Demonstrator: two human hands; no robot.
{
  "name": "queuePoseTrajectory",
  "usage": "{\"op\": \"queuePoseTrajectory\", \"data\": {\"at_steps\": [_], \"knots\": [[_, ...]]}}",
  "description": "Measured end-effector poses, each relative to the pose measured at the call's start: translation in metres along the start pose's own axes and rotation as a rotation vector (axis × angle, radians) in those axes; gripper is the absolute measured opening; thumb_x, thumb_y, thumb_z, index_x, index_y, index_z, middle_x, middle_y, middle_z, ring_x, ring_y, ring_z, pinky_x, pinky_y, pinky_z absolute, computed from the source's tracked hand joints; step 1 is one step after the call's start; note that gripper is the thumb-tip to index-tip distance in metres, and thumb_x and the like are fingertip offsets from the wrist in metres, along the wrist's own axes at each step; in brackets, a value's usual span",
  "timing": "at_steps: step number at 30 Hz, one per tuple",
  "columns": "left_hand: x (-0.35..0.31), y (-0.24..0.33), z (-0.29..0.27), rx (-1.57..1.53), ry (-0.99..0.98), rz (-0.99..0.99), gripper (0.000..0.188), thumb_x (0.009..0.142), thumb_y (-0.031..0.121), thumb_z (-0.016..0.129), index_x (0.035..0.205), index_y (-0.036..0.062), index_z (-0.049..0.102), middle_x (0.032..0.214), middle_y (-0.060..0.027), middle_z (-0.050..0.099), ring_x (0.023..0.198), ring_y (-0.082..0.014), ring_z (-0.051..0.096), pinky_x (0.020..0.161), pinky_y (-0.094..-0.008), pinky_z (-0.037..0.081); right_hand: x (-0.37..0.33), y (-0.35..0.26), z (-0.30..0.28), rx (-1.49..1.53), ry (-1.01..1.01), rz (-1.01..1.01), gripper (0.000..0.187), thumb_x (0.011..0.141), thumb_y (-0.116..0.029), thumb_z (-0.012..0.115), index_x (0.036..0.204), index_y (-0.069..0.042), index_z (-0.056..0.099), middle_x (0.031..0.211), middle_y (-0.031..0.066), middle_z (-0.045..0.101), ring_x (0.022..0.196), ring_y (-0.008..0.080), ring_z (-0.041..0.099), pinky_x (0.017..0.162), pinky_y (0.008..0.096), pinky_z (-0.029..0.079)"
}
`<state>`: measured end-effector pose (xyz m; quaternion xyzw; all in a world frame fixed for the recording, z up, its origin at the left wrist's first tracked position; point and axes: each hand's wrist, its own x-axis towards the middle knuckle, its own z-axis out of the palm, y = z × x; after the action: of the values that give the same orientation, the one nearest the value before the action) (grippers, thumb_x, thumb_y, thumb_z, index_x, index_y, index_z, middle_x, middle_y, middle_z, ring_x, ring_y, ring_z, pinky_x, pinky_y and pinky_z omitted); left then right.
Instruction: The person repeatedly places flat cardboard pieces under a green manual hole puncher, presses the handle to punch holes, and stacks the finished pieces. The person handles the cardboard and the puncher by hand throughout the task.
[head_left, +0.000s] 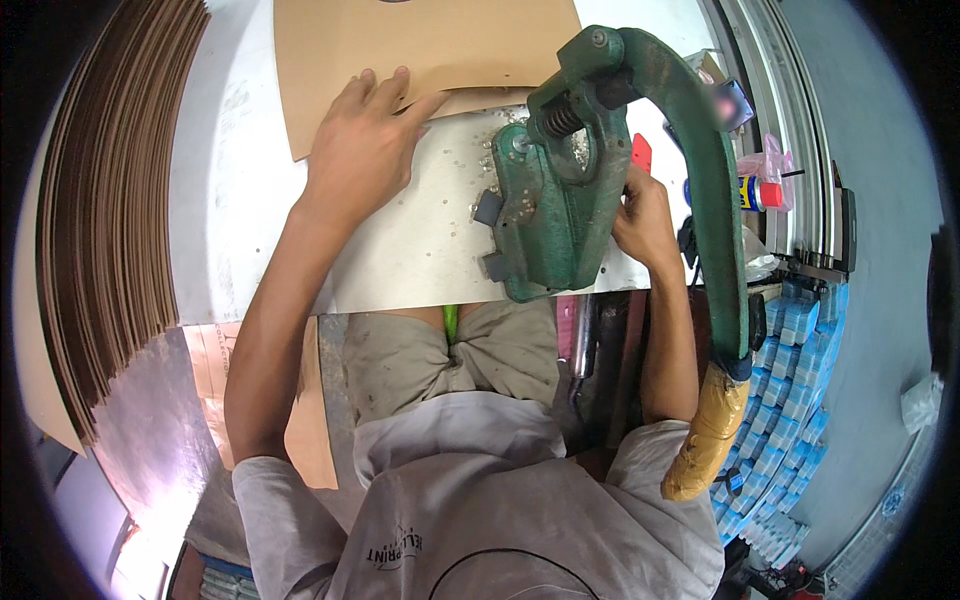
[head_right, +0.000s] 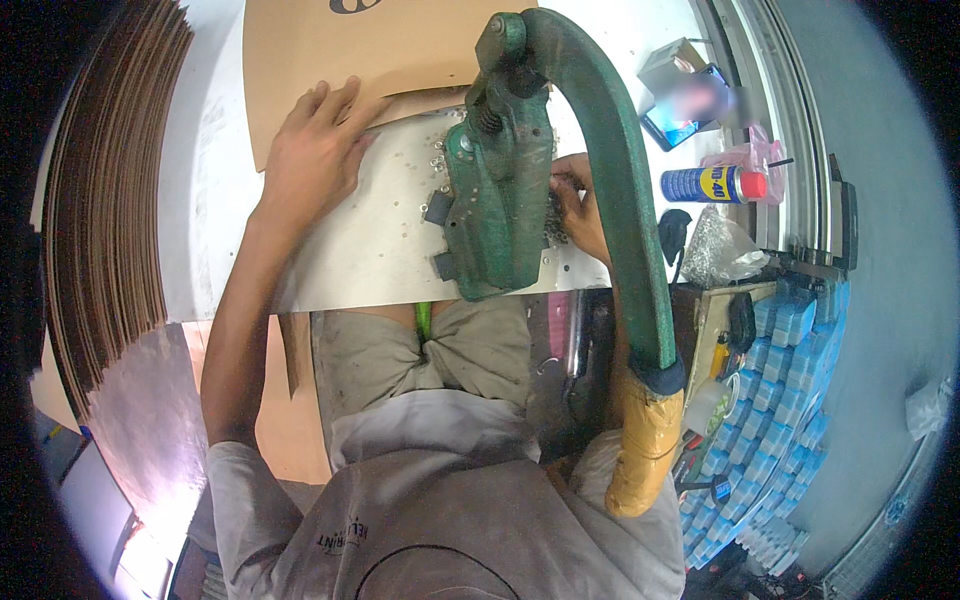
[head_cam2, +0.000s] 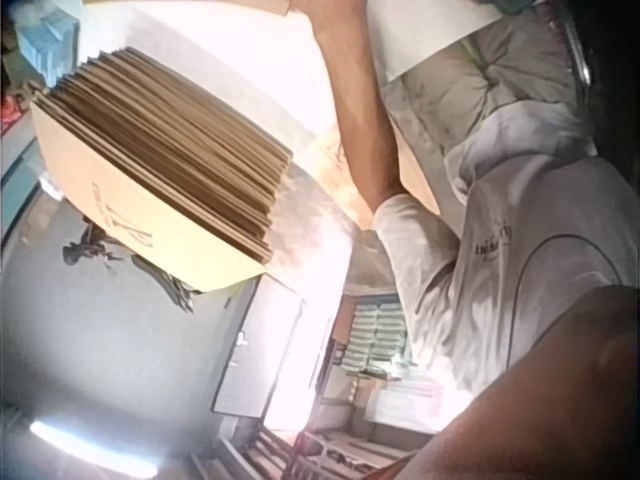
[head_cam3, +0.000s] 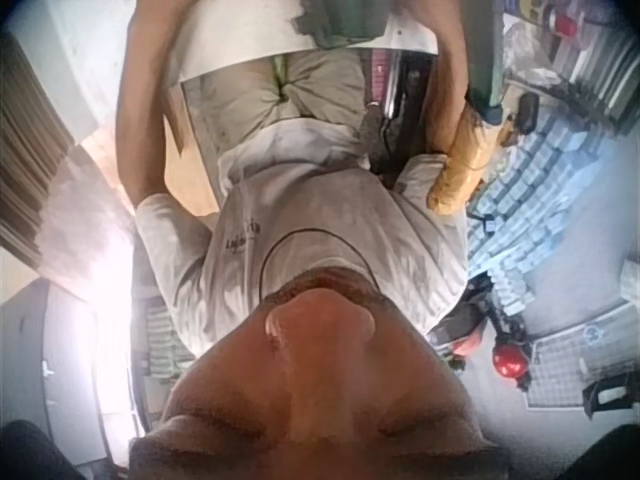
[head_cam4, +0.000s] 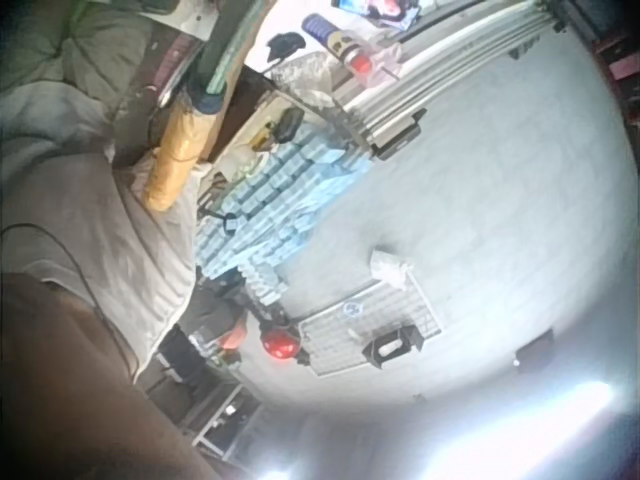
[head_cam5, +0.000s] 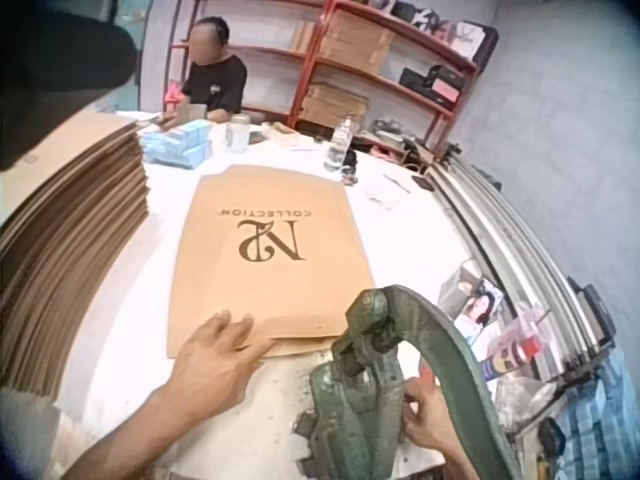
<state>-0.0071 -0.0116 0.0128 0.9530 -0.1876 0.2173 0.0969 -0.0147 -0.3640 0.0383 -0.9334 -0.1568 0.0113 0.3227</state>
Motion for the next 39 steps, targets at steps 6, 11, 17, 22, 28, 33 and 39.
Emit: {"op": "queuePoseTrajectory", "data": {"at_steps": [6,11,17,22,28,33,39], "knots": [[-0.003,-0.002,0.003,0.054,-0.009,0.002,0.048,0.091,0.015,0.07,0.137,0.0253,0.065,0.137,-0.016,0.065,0.12,-0.0454,0.062,0.099,-0.0452,0.055,0.004,-0.008,-0.004,0.087,0.003,0.107,0.022,0.087,0.0,0.072,0.108,0.005,0.072,0.099,0.0118,0.077,0.088,0.0147,0.07,0.083,0.0328,0.055],[0.005,0.0,-0.002,-0.031,-0.005,0.012,0.06,0.085,0.006,0.066,0.141,0.0302,0.063,0.138,-0.0128,0.065,0.119,-0.0415,0.063,0.097,-0.0448,0.057,0.013,-0.012,0.011,0.424,0.047,0.126,0.02,0.092,-0.002,0.074,0.111,0.004,0.074,0.104,0.0086,0.077,0.09,0.0146,0.07,0.083,0.0316,0.055],[0.007,-0.003,-0.004,0.005,-0.038,0.034,0.067,0.08,0.003,0.066,0.14,0.0326,0.063,0.137,-0.0096,0.065,0.117,-0.0356,0.064,0.096,-0.0401,0.057,0.036,-0.036,0.027,0.492,0.07,0.041,0.014,0.087,-0.002,0.077,0.099,0.003,0.076,0.093,0.0054,0.076,0.083,0.0121,0.068,0.074,0.0299,0.056],[0.006,-0.015,-0.008,-0.027,-0.029,0.1,0.057,0.079,0.003,0.068,0.132,0.0236,0.07,0.139,-0.0081,0.065,0.118,-0.0305,0.064,0.095,-0.0376,0.057,0.048,-0.021,0.034,0.44,0.003,0.134,0.023,0.08,-0.012,0.089,0.097,-0.001,0.078,0.091,0.0045,0.075,0.081,0.0136,0.07,0.073,0.0296,0.059],[0.007,-0.011,-0.006,-0.067,-0.014,0.096,0.04,0.079,0.002,0.067,0.117,0.0106,0.075,0.136,-0.0083,0.066,0.118,-0.0275,0.064,0.094,-0.0366,0.058,0.053,-0.048,0.05,0.48,0.017,0.141,0.023,0.084,-0.008,0.079,0.106,-0.002,0.074,0.095,0.0063,0.075,0.081,0.0144,0.069,0.074,0.0321,0.059],[0.018,0.018,-0.002,-0.257,0.024,0.0,0.025,0.081,0.004,0.064,0.104,0.0025,0.075,0.121,-0.0108,0.07,0.111,-0.0303,0.066,0.09,-0.0397,0.059,0.057,-0.007,0.029,0.897,-0.058,0.311,0.024,0.095,-0.016,0.07,0.114,0.0,0.07,0.097,0.0092,0.074,0.079,0.0167,0.069,0.073,0.033,0.06],[0.032,0.058,0.004,-0.444,-0.026,-0.065,0.03,0.079,-0.001,0.067,0.107,0.002,0.076,0.12,-0.0148,0.071,0.107,-0.0334,0.067,0.094,-0.0425,0.055,0.049,0.028,0.057,0.778,0.13,0.322,0.019,0.1,-0.017,0.064,0.107,-0.001,0.072,0.093,0.0065,0.073,0.076,0.0155,0.068,0.067,0.0296,0.055]]}}
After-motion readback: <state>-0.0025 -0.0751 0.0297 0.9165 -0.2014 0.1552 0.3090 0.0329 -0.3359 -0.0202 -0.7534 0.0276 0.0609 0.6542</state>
